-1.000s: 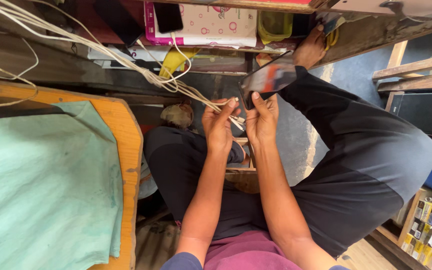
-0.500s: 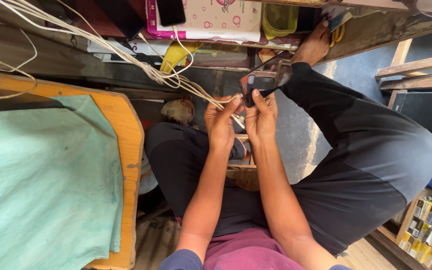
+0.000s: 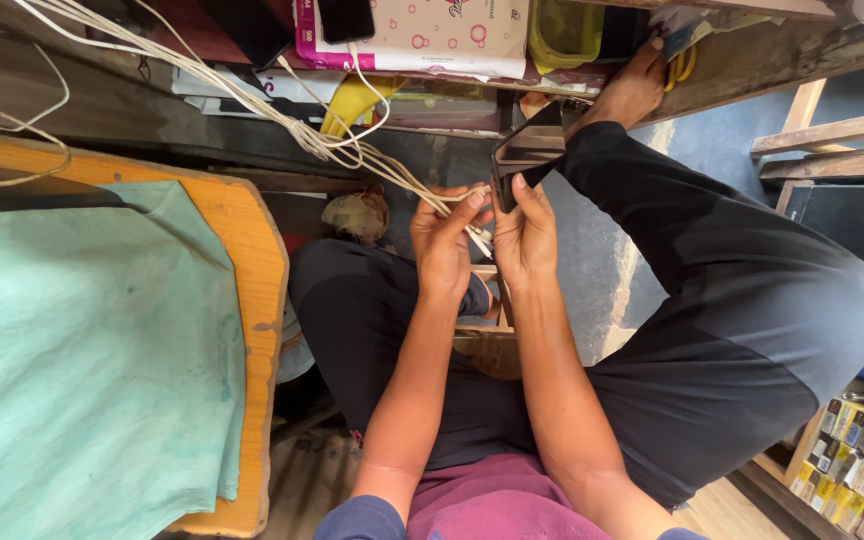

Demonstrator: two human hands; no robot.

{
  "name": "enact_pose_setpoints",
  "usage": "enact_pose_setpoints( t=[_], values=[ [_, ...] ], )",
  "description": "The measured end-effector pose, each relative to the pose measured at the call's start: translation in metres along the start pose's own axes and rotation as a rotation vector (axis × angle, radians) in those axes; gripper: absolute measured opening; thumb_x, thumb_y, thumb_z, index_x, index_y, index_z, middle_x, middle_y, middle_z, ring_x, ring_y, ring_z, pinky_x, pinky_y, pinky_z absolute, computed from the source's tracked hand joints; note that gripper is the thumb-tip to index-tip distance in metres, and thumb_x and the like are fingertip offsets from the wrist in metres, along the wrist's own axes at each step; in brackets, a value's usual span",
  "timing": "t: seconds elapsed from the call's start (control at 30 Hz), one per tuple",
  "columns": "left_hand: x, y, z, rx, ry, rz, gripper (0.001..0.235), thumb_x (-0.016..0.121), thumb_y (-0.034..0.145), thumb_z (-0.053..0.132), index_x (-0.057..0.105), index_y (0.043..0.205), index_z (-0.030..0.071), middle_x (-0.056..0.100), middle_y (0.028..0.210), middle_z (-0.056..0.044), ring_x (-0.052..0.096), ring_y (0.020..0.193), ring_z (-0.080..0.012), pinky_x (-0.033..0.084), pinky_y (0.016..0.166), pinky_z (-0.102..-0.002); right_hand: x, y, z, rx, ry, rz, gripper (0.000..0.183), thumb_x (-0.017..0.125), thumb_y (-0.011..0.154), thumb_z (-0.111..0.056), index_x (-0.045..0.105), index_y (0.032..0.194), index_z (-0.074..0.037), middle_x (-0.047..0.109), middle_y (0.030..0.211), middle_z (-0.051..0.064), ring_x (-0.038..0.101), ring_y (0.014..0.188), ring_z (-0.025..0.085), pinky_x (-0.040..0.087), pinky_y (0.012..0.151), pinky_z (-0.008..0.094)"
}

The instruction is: The person disassembles a smartphone, removes the back cover, and manipulates internal components including the battery and motherboard. They connect a charging cable to test the device, observe the screen booting, and then place the phone on the workbench.

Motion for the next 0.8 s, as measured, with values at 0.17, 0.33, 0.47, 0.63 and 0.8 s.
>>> enact_pose_setpoints(
  t=[0.17, 0.33, 0.47, 0.63, 0.8],
  values=[
    [0.0, 0.002, 0.004, -0.091, -0.088, 0.015, 0.019, 0.067, 0.101, 0.003, 0.065, 0.119, 0.001, 0.073, 0.122, -0.02, 0.071, 0.109, -0.027, 0.058, 0.091, -0.037, -0.011, 0.003, 0.0, -0.029, 0.015, 0.11, 0.022, 0.059, 0.102, 0.002, 0.057, 0.124, 0.004, 0.067, 0.122, 0.014, 0.068, 0.113, 0.023, 0.056, 0.105, 0.036],
    [0.002, 0.003, 0.014, -0.121, -0.078, -0.109, 0.049, 0.062, 0.096, -0.001, 0.05, 0.143, 0.009, 0.062, 0.14, -0.016, 0.062, 0.129, -0.0266, 0.057, 0.105, -0.038, -0.018, 0.009, -0.012, -0.16, -0.026, 0.098, 0.021, 0.063, 0.104, 0.005, 0.054, 0.122, 0.002, 0.066, 0.124, 0.015, 0.066, 0.117, 0.023, 0.055, 0.112, 0.043],
    [0.004, 0.002, 0.013, -0.093, 0.012, -0.113, 0.054, 0.064, 0.097, -0.004, 0.047, 0.146, 0.011, 0.061, 0.134, -0.011, 0.062, 0.123, -0.0227, 0.058, 0.102, -0.04, -0.017, 0.009, -0.024, -0.232, -0.057, 0.119, 0.031, 0.064, 0.1, 0.004, 0.052, 0.128, 0.002, 0.065, 0.128, 0.016, 0.065, 0.119, 0.024, 0.054, 0.111, 0.043],
    [-0.002, 0.008, 0.003, -0.081, -0.007, -0.064, 0.05, 0.068, 0.097, -0.006, 0.051, 0.141, 0.008, 0.068, 0.118, -0.01, 0.069, 0.106, -0.0217, 0.06, 0.092, -0.04, -0.008, 0.007, -0.03, -0.247, -0.055, 0.126, 0.032, 0.063, 0.1, 0.004, 0.05, 0.13, 0.004, 0.063, 0.131, 0.017, 0.065, 0.122, 0.025, 0.055, 0.112, 0.043],
    [-0.012, 0.01, -0.008, -0.118, -0.025, -0.069, 0.046, 0.071, 0.094, -0.006, 0.056, 0.135, 0.007, 0.071, 0.117, -0.01, 0.07, 0.105, -0.0203, 0.059, 0.091, -0.035, 0.0, 0.003, -0.028, -0.229, -0.055, 0.077, 0.034, 0.062, 0.102, 0.003, 0.049, 0.134, 0.004, 0.064, 0.131, 0.017, 0.065, 0.12, 0.025, 0.056, 0.108, 0.041]
  ],
)
Point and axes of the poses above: each hand's wrist, its own y-axis towards the middle knuckle, its own x-axis out of the palm, z = x × y, the point moved 1 cm from there along y, towards the middle knuckle
